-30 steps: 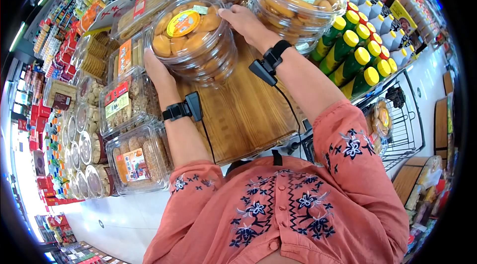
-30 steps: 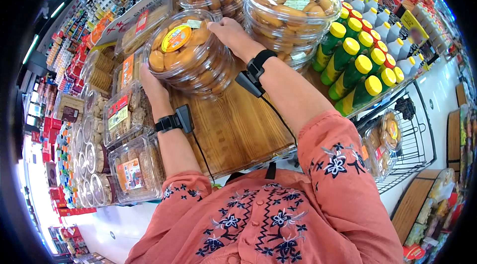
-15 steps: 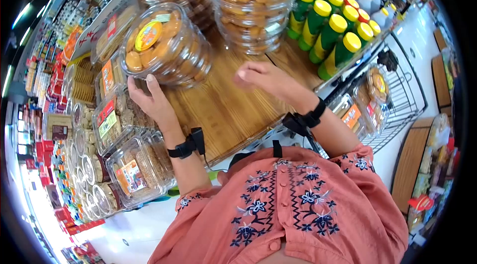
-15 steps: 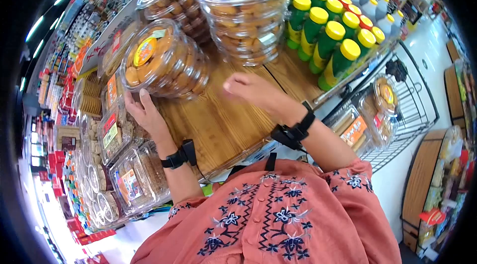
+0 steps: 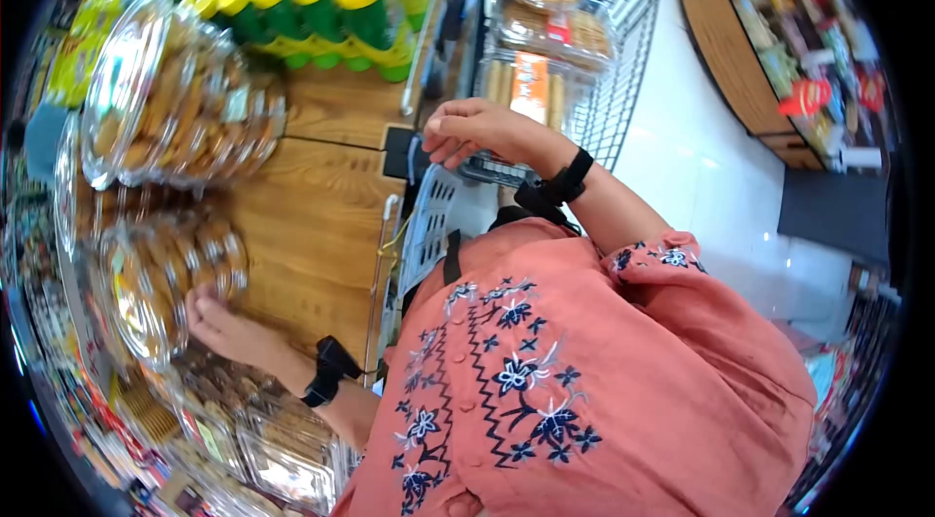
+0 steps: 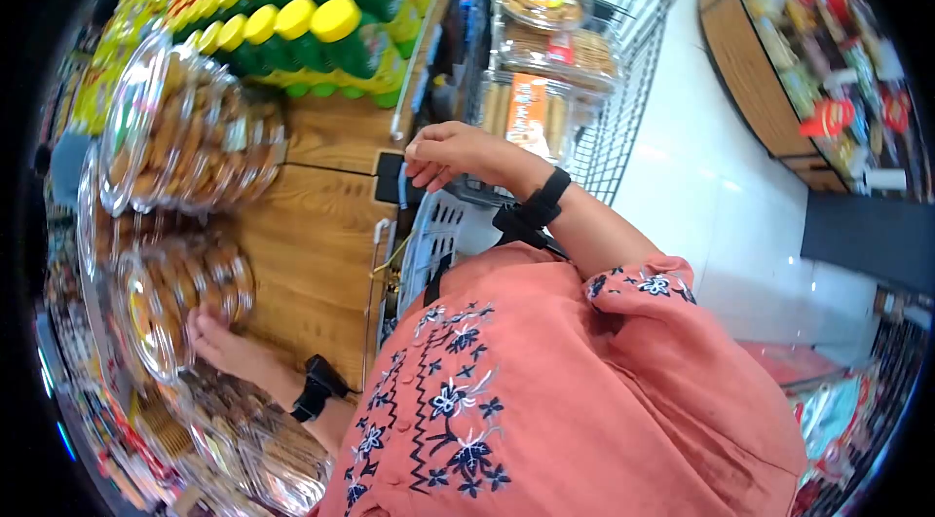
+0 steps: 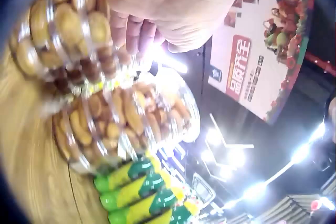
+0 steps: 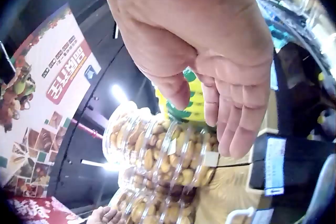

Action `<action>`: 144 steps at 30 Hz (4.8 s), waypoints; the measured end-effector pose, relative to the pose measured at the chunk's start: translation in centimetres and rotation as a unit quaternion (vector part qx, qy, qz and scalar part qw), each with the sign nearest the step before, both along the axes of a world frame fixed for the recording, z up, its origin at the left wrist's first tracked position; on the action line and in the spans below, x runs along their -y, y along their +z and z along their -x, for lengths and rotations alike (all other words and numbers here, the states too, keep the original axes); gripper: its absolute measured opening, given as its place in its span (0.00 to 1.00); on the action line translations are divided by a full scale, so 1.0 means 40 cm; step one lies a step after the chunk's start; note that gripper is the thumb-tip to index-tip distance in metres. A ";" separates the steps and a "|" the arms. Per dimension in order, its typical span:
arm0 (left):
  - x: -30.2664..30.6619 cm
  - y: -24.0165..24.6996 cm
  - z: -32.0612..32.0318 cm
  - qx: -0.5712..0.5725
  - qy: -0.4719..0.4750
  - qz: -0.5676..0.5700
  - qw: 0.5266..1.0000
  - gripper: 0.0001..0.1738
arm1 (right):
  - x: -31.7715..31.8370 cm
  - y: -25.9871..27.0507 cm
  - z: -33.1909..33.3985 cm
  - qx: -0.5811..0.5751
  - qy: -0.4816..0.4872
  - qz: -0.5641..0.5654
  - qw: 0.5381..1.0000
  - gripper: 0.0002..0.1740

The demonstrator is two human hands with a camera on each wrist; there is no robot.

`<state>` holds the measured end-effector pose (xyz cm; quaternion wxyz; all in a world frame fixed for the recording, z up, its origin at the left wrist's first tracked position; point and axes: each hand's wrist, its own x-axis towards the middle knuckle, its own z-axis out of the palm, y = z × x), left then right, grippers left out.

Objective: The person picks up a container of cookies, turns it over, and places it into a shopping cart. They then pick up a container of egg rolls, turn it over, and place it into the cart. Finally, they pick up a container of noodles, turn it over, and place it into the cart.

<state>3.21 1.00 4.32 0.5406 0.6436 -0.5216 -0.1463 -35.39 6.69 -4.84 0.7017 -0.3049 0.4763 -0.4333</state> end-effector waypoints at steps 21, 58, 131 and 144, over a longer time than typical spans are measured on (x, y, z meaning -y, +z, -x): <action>0.007 -0.162 0.546 -0.085 -0.409 -0.267 0.868 0.16 | -0.315 -0.270 0.492 -0.009 -0.430 -0.118 0.895 0.15; -0.053 -0.199 0.603 -0.095 -0.374 -0.377 0.842 0.17 | -0.150 -0.281 0.741 -0.030 -0.453 -0.019 0.891 0.13; -0.179 -0.159 0.076 -0.561 -0.333 -0.159 0.741 0.34 | 0.404 0.218 -0.235 -0.253 0.163 0.378 0.876 0.19; -0.159 -0.214 0.057 -0.595 -0.291 -0.161 0.732 0.37 | 0.420 0.212 -0.252 -0.247 0.175 0.369 0.879 0.17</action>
